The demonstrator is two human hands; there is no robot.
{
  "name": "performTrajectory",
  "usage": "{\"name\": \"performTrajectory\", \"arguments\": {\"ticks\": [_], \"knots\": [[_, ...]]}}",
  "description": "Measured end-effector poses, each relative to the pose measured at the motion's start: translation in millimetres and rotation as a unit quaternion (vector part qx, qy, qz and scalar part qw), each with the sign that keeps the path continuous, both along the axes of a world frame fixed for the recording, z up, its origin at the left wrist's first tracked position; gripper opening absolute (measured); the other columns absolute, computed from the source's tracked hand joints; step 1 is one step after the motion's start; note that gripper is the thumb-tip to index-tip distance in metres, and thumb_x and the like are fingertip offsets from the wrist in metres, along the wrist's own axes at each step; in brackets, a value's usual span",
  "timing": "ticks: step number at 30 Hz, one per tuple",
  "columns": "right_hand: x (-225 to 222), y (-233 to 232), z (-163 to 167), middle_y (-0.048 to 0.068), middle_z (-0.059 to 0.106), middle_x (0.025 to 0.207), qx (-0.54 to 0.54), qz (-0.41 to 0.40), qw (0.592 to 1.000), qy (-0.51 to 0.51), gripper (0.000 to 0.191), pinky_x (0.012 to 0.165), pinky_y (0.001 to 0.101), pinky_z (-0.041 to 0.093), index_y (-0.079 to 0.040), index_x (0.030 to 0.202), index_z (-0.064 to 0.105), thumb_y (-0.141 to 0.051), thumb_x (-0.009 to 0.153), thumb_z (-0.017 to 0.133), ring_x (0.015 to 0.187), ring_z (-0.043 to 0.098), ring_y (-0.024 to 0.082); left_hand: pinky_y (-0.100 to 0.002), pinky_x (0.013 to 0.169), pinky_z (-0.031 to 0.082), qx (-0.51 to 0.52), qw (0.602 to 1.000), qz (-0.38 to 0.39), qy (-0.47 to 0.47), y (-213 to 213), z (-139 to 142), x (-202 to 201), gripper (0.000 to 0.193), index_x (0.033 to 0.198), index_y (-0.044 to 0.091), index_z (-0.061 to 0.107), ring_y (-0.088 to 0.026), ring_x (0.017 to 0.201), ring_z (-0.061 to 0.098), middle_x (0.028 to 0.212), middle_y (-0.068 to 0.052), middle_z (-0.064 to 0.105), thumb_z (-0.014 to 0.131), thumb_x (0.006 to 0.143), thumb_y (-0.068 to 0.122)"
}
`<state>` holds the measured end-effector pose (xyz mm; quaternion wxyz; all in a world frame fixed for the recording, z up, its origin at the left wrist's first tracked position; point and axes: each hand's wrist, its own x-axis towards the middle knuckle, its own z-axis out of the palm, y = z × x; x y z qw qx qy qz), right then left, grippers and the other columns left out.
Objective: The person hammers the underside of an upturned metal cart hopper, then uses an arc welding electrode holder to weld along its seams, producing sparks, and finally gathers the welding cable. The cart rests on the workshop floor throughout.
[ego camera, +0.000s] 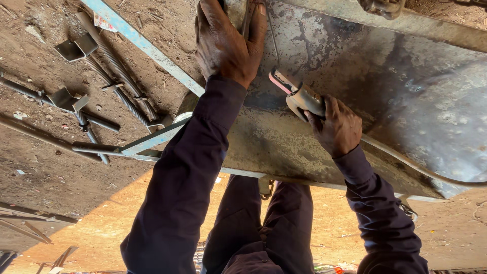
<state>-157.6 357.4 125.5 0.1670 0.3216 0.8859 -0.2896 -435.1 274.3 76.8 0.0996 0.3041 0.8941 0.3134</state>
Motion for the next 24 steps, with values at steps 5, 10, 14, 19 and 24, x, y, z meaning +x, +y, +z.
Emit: {"name": "performTrajectory", "arguments": {"ticks": [5,10,14,19,24], "knots": [[1,1,-5,0.016,0.073,0.092,0.007,0.000,1.000,0.000,0.044,0.056,0.0397,0.053,-0.002,0.117,0.064,-0.036,0.094,0.081,0.068,0.070,0.029,-0.051,0.092,0.056,-0.008,1.000,-0.003,-0.009,-4,-3,2,0.071,0.149,0.001,0.034,-0.043,0.112,0.063,0.126,-0.024,0.058,0.063,0.110,0.053],[4,1,-12,0.016,0.074,0.094,0.000,0.000,1.000,-0.008,0.043,0.054,0.0382,0.054,-0.002,0.118,0.064,-0.035,0.094,0.081,0.066,0.070,0.027,-0.050,0.102,0.056,0.024,1.000,-0.004,-0.008,-5,-16,3,0.078,0.156,0.003,0.026,-0.042,0.124,0.060,0.136,-0.026,0.051,0.062,0.111,0.056],[7,0,-15,0.017,0.074,0.093,0.019,0.008,1.000,0.008,0.044,0.054,0.0379,0.054,-0.002,0.118,0.063,-0.036,0.095,0.081,0.067,0.070,0.027,-0.050,0.107,0.054,0.024,0.999,-0.004,-0.030,-8,-23,6,0.083,0.159,0.003,0.022,-0.044,0.130,0.057,0.142,-0.028,0.047,0.061,0.111,0.058],[7,2,-16,0.015,0.073,0.090,0.009,0.001,1.000,-0.008,0.044,0.053,0.0382,0.053,-0.002,0.116,0.063,-0.037,0.095,0.082,0.065,0.069,0.026,-0.051,0.110,0.052,0.020,1.000,-0.004,-0.022,-9,-28,8,0.085,0.161,0.003,0.018,-0.044,0.134,0.053,0.145,-0.028,0.044,0.061,0.111,0.058],[4,3,-13,0.016,0.073,0.090,0.017,0.003,1.000,0.003,0.045,0.054,0.0387,0.053,-0.001,0.117,0.063,-0.036,0.095,0.082,0.066,0.069,0.027,-0.050,0.113,0.050,0.061,0.998,-0.008,-0.026,-7,-30,8,0.084,0.162,0.006,0.015,-0.043,0.137,0.051,0.147,-0.026,0.042,0.061,0.113,0.055]]}}
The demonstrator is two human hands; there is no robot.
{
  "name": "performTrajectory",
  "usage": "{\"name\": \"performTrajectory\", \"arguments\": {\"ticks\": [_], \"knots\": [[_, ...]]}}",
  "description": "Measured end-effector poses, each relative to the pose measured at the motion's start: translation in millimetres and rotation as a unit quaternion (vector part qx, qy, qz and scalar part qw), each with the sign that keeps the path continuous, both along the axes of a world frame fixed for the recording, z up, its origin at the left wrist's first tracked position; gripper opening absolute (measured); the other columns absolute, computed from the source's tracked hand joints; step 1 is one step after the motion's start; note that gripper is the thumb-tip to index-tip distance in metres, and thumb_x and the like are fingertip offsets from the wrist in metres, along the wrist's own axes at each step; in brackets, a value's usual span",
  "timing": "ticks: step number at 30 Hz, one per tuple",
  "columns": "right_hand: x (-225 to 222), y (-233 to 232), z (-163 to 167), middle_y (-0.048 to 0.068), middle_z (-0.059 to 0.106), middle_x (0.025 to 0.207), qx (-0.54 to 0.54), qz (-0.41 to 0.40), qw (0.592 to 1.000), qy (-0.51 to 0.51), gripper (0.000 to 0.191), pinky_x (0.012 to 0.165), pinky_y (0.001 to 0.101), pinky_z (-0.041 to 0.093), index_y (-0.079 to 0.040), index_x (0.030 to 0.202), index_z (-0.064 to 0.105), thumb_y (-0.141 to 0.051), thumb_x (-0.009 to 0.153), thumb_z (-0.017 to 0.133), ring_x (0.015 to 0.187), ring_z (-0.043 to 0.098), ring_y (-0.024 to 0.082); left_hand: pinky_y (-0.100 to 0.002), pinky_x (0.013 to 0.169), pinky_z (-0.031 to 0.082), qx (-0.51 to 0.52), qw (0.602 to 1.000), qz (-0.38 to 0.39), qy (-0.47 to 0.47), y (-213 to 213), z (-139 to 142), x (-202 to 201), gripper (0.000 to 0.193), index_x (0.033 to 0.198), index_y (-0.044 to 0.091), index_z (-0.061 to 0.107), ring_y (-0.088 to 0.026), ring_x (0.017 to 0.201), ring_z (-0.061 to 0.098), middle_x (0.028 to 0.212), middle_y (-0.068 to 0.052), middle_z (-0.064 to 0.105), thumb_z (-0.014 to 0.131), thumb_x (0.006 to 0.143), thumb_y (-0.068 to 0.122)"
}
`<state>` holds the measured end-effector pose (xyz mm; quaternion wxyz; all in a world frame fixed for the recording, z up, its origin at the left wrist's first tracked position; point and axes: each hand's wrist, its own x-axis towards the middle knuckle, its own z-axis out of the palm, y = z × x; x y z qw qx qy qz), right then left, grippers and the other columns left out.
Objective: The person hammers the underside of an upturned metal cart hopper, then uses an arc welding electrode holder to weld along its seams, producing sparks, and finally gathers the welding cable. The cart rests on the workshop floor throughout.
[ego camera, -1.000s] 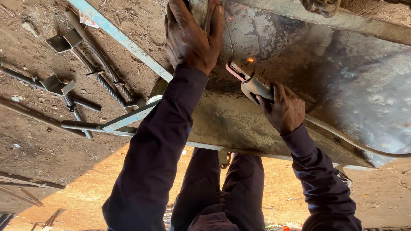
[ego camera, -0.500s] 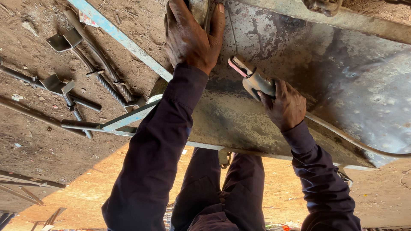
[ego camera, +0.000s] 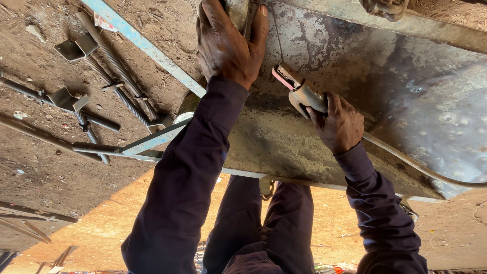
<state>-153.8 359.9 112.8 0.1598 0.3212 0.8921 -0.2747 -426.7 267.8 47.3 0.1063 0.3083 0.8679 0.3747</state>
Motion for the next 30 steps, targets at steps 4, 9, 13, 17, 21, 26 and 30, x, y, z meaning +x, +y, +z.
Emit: {"name": "performTrajectory", "arguments": {"ticks": [4,9,13,17,21,26,30], "knots": [[-2,1,4,0.016,0.073,0.093,-0.010,-0.010,0.999,0.030,0.046,0.055,0.0396,0.053,0.000,0.122,0.063,-0.033,0.096,0.081,0.068,0.070,0.028,-0.053,0.110,0.050,-0.008,0.999,-0.003,0.032,2,6,-1,0.084,0.161,0.004,0.016,-0.045,0.133,0.051,0.148,-0.028,0.042,0.059,0.110,0.056],[-5,1,7,0.016,0.072,0.094,0.000,-0.007,1.000,0.030,0.045,0.060,0.0411,0.054,-0.002,0.123,0.064,-0.033,0.095,0.082,0.071,0.070,0.030,-0.052,0.099,0.055,-0.056,0.998,0.004,-0.008,2,17,-5,0.076,0.153,0.006,0.028,-0.042,0.117,0.062,0.129,-0.023,0.055,0.062,0.109,0.057],[-5,-1,9,0.016,0.072,0.095,-0.009,-0.004,1.000,0.022,0.044,0.059,0.0391,0.054,-0.001,0.122,0.063,-0.033,0.097,0.081,0.071,0.071,0.029,-0.049,0.100,0.055,-0.030,0.999,0.001,0.029,2,18,-6,0.077,0.156,0.006,0.026,-0.042,0.119,0.061,0.133,-0.024,0.054,0.061,0.111,0.057],[-3,-3,15,0.016,0.073,0.095,-0.002,0.006,1.000,0.009,0.045,0.056,0.0396,0.052,-0.001,0.119,0.063,-0.034,0.095,0.080,0.070,0.070,0.030,-0.049,0.100,0.055,-0.064,0.998,0.007,0.018,1,19,-4,0.078,0.157,0.004,0.027,-0.042,0.121,0.061,0.131,-0.023,0.055,0.061,0.112,0.058],[-4,-4,17,0.015,0.072,0.092,0.004,0.007,1.000,0.010,0.045,0.056,0.0403,0.052,-0.003,0.117,0.064,-0.036,0.094,0.081,0.069,0.069,0.030,-0.050,0.101,0.055,-0.036,0.999,0.006,0.024,2,19,-4,0.078,0.156,0.003,0.026,-0.042,0.123,0.060,0.135,-0.025,0.052,0.062,0.111,0.056],[-4,-5,15,0.016,0.072,0.093,-0.004,0.003,1.000,0.012,0.044,0.056,0.0392,0.053,-0.001,0.118,0.064,-0.036,0.096,0.080,0.068,0.070,0.029,-0.049,0.102,0.055,-0.070,0.998,0.009,-0.006,2,25,-5,0.075,0.154,0.003,0.030,-0.042,0.122,0.060,0.132,-0.023,0.055,0.065,0.111,0.054],[-3,-4,12,0.017,0.073,0.093,-0.018,-0.005,1.000,-0.012,0.045,0.055,0.0389,0.054,-0.001,0.116,0.065,-0.037,0.094,0.081,0.067,0.070,0.028,-0.049,0.099,0.055,-0.036,0.999,0.010,0.003,6,28,-5,0.075,0.152,0.001,0.029,-0.043,0.120,0.061,0.133,-0.025,0.054,0.066,0.110,0.052]]}}
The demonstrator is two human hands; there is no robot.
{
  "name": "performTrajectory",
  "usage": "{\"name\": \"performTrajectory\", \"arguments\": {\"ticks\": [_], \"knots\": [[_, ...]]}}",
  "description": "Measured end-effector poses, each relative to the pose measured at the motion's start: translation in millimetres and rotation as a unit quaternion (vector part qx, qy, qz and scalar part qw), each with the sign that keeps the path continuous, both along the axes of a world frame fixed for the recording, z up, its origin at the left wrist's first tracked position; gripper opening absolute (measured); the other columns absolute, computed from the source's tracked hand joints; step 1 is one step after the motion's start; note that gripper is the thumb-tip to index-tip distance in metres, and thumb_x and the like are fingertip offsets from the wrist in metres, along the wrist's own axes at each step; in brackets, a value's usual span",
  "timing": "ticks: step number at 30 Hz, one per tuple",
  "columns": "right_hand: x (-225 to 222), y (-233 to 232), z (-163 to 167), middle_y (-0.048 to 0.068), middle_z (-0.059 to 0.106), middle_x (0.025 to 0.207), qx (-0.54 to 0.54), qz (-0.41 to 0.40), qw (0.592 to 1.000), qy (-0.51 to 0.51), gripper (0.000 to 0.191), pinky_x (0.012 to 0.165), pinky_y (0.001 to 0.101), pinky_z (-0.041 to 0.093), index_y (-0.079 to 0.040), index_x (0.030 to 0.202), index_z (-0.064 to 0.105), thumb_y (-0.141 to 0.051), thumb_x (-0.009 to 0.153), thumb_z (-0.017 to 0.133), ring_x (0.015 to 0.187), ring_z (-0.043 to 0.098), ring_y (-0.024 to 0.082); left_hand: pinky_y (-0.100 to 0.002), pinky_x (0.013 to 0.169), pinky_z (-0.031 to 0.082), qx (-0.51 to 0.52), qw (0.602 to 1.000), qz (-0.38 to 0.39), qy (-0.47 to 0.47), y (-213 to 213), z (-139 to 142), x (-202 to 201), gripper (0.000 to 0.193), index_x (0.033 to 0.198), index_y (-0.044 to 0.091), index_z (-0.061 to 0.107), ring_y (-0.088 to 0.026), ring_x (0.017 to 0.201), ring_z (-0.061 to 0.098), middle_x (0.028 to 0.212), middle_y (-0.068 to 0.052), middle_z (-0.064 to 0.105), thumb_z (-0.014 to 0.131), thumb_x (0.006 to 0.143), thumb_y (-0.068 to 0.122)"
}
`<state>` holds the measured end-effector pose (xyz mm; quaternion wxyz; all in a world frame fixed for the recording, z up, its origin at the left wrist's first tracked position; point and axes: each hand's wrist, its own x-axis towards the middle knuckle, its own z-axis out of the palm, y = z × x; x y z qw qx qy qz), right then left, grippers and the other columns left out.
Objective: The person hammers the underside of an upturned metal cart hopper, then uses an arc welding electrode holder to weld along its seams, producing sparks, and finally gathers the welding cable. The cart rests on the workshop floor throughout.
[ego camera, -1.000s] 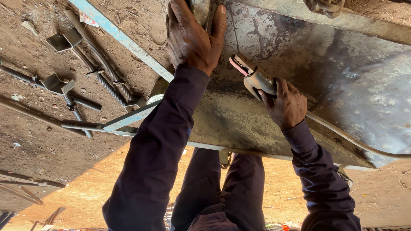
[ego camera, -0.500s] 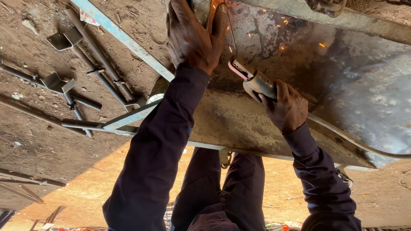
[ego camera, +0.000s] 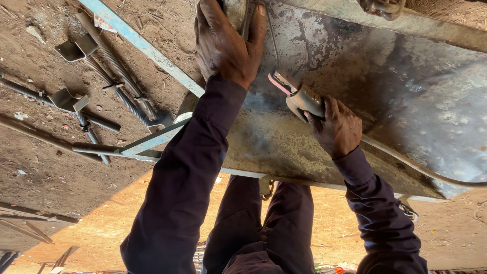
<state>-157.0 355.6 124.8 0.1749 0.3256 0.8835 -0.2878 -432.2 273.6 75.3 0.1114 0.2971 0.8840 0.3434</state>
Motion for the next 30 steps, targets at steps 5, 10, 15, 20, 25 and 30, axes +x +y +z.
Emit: {"name": "performTrajectory", "arguments": {"ticks": [5,10,15,20,25,30], "knots": [[2,0,-2,0.017,0.073,0.093,0.008,-0.001,1.000,0.007,0.046,0.056,0.0400,0.054,-0.001,0.117,0.065,-0.037,0.094,0.081,0.068,0.070,0.029,-0.051,0.097,0.055,0.023,0.999,-0.007,0.024,1,0,-3,0.073,0.151,0.001,0.029,-0.043,0.117,0.061,0.133,-0.026,0.053,0.066,0.110,0.050],[4,2,-8,0.016,0.073,0.092,0.016,0.007,1.000,0.010,0.045,0.054,0.0387,0.053,-0.002,0.117,0.064,-0.037,0.095,0.081,0.065,0.069,0.028,-0.051,0.094,0.056,-0.041,0.999,-0.003,0.000,-3,-2,0,0.073,0.150,0.002,0.032,-0.042,0.114,0.063,0.127,-0.023,0.057,0.067,0.110,0.052],[5,2,-15,0.015,0.072,0.088,0.015,0.009,1.000,-0.010,0.045,0.050,0.0373,0.052,-0.001,0.115,0.064,-0.038,0.095,0.081,0.062,0.068,0.026,-0.050,0.096,0.057,-0.030,0.999,-0.007,0.027,-4,-9,0,0.078,0.155,0.003,0.026,-0.043,0.118,0.062,0.133,-0.024,0.054,0.063,0.111,0.055],[5,3,-14,0.015,0.072,0.088,0.019,0.005,1.000,0.008,0.045,0.054,0.0383,0.053,-0.002,0.115,0.063,-0.038,0.095,0.081,0.065,0.069,0.026,-0.051,0.100,0.055,0.004,1.000,-0.009,0.024,-4,-12,2,0.078,0.157,0.003,0.023,-0.043,0.122,0.059,0.134,-0.025,0.051,0.060,0.112,0.055],[2,4,-12,0.014,0.072,0.088,0.016,0.002,1.000,0.006,0.044,0.054,0.0383,0.053,-0.002,0.115,0.063,-0.038,0.095,0.081,0.065,0.069,0.026,-0.051,0.099,0.054,-0.007,1.000,-0.009,0.023,-4,-11,2,0.077,0.157,0.003,0.025,-0.043,0.120,0.060,0.136,-0.024,0.052,0.061,0.112,0.055],[1,5,-13,0.014,0.071,0.086,0.020,0.005,1.000,0.001,0.045,0.053,0.0385,0.052,-0.002,0.114,0.063,-0.038,0.095,0.081,0.063,0.068,0.026,-0.051,0.098,0.054,-0.030,0.999,-0.007,0.008,-6,-10,2,0.076,0.154,0.004,0.029,-0.042,0.118,0.061,0.131,-0.022,0.055,0.063,0.110,0.055]]}}
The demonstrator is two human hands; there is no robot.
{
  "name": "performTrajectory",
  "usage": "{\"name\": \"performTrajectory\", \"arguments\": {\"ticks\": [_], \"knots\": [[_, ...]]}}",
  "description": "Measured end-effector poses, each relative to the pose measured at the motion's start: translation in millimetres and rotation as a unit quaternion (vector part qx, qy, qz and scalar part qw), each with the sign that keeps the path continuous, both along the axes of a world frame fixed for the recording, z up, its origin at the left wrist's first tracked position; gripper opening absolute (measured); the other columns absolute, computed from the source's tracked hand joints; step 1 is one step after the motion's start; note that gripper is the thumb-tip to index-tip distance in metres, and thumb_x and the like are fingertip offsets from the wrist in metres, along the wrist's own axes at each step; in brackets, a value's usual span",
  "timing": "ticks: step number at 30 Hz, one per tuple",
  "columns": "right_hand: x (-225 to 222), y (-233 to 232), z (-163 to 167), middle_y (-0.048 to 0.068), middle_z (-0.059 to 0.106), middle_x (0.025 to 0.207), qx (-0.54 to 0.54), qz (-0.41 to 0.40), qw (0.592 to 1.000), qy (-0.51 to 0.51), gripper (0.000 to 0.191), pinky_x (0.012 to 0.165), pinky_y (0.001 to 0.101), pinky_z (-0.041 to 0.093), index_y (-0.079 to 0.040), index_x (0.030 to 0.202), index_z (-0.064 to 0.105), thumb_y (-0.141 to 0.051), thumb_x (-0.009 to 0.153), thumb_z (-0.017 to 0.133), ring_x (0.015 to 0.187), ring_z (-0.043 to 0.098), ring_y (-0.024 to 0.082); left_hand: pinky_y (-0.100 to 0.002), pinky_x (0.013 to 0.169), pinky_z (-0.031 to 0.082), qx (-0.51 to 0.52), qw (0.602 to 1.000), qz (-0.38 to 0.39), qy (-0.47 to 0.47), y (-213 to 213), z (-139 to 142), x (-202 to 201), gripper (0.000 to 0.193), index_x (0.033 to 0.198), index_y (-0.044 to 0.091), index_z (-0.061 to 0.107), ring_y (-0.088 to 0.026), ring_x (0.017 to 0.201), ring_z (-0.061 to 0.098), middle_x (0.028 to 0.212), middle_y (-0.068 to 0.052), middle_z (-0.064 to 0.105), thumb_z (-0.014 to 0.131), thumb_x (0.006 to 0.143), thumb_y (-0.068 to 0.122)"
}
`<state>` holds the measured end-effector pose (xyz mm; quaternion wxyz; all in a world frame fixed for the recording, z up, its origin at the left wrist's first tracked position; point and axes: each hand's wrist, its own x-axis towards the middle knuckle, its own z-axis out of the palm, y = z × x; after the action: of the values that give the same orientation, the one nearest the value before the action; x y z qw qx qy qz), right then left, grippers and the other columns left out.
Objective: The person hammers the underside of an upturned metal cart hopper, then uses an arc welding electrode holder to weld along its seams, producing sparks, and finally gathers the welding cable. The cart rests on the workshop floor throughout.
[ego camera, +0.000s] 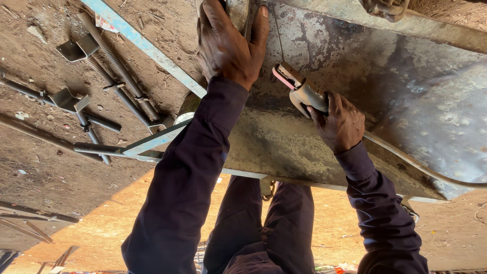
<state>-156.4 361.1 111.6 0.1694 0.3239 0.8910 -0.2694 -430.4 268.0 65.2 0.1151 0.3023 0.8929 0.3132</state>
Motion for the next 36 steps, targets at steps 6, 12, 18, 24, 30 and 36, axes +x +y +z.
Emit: {"name": "performTrajectory", "arguments": {"ticks": [6,12,18,24,30,36], "knots": [[-2,0,3,0.019,0.073,0.093,-0.003,-0.005,1.000,0.029,0.046,0.058,0.0413,0.055,-0.001,0.125,0.064,-0.033,0.096,0.080,0.069,0.072,0.031,-0.047,0.115,0.048,0.061,0.998,-0.002,-0.007,1,-11,3,0.086,0.160,0.003,0.016,-0.041,0.139,0.051,0.149,-0.026,0.042,0.061,0.111,0.058],[-3,-1,7,0.018,0.074,0.097,0.003,0.000,0.999,0.050,0.046,0.062,0.0395,0.056,-0.002,0.128,0.062,-0.032,0.097,0.079,0.076,0.073,0.032,-0.048,0.120,0.045,0.061,0.998,0.001,-0.029,-2,-18,5,0.089,0.161,0.001,0.014,-0.041,0.143,0.045,0.152,-0.029,0.036,0.059,0.110,0.059],[2,-11,25,0.015,0.073,0.093,-0.003,0.020,1.000,0.022,0.044,0.051,0.0365,0.050,-0.003,0.121,0.061,-0.035,0.096,0.079,0.065,0.068,0.026,-0.047,0.103,0.056,0.019,1.000,-0.002,-0.018,-3,-5,0,0.077,0.158,0.005,0.027,-0.038,0.125,0.061,0.135,-0.021,0.054,0.062,0.112,0.056],[-1,-18,33,0.014,0.071,0.090,-0.031,0.013,0.999,0.009,0.044,0.054,0.0391,0.052,-0.004,0.121,0.061,-0.035,0.095,0.077,0.070,0.069,0.027,-0.049,0.096,0.056,-0.009,1.000,0.004,0.005,2,8,-2,0.077,0.153,0.000,0.030,-0.042,0.118,0.062,0.133,-0.024,0.055,0.062,0.110,0.055],[-1,-18,31,0.013,0.072,0.090,-0.024,0.011,0.999,0.035,0.044,0.054,0.0376,0.052,-0.005,0.123,0.061,-0.034,0.096,0.078,0.068,0.069,0.026,-0.050,0.103,0.055,-0.015,1.000,-0.001,-0.008,-1,5,-3,0.081,0.154,0.000,0.027,-0.044,0.124,0.060,0.137,-0.027,0.053,0.063,0.109,0.056],[1,-15,25,0.015,0.072,0.092,-0.005,0.010,0.999,0.040,0.043,0.053,0.0373,0.051,-0.003,0.120,0.060,-0.034,0.096,0.079,0.068,0.070,0.026,-0.049,0.109,0.054,0.001,1.000,-0.004,0.002,-1,-1,-1,0.086,0.159,-0.001,0.022,-0.045,0.131,0.057,0.143,-0.029,0.049,0.063,0.111,0.058]]}}
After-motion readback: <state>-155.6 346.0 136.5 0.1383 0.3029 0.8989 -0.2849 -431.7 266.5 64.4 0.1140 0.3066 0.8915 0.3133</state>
